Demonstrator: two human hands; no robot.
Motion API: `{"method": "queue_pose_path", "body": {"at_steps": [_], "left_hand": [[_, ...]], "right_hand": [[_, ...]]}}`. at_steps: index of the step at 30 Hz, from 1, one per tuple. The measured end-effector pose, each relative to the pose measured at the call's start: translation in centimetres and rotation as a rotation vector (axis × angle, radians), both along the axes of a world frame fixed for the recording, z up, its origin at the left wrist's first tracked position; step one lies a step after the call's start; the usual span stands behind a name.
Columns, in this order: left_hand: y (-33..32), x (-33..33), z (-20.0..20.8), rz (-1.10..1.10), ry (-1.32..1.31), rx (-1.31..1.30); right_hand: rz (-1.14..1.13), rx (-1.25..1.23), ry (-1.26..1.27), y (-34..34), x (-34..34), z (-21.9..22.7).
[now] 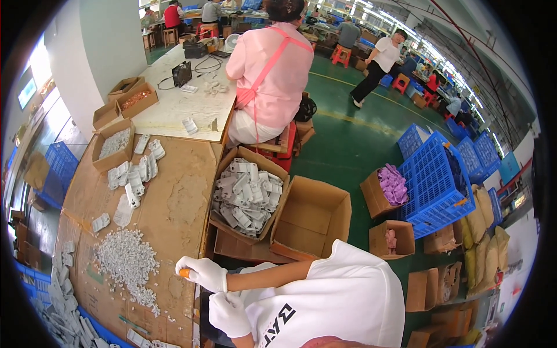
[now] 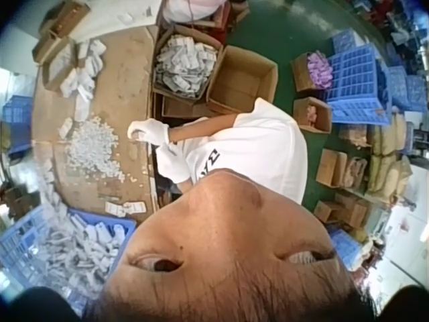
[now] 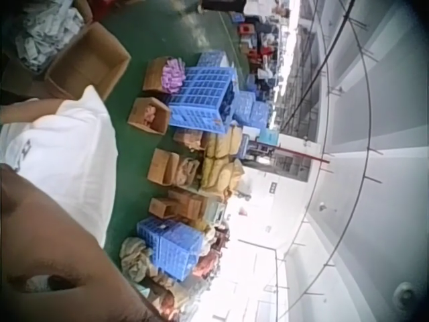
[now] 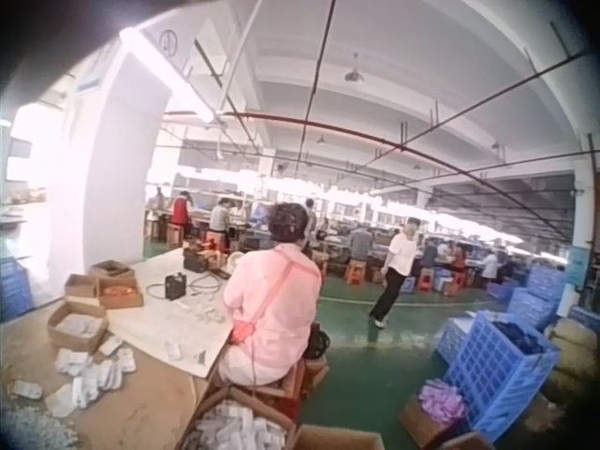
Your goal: The person picks up a white plastic housing and a small orange component, fits the orange piece into the housing, and presses them together. After turning the assembly over to check it, they place the completed unit into a cardboard box.
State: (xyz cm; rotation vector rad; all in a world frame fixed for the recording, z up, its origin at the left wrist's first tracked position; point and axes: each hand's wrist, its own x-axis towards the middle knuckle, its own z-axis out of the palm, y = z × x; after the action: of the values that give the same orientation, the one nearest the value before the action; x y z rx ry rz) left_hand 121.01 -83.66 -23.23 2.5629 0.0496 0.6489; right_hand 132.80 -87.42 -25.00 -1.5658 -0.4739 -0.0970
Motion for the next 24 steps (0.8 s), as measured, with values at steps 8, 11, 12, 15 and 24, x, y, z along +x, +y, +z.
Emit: {"method": "queue_pose_path", "body": {"at_steps": [8, 11, 12, 15, 24], "left_hand": [[0.3, -1.1, 0.9, -0.253, 0.019, -0.148], [0.4, -1.4, 1.1, -0.307, 0.05, -0.24], [0.4, -1.9, 1.4, -0.324, 0.056, -0.283], [0.2, -1.2, 1.3, -0.423, 0.093, -0.209], [-0.7, -0.7, 2.8, -0.34, 0.054, -0.204]], "right_hand": [[0.276, 0.063, 0.471, -0.1, -1.0, 1.9], [0.448, 0.041, 0.621, -0.5, -1.5, 3.6], [0.374, -0.002, 0.386, -0.4, -1.5, 3.1], [0.511, 0.241, 0.682, -1.4, -1.2, 3.9], [0.595, 0.219, 0.696, -0.8, -0.6, 4.5]]}}
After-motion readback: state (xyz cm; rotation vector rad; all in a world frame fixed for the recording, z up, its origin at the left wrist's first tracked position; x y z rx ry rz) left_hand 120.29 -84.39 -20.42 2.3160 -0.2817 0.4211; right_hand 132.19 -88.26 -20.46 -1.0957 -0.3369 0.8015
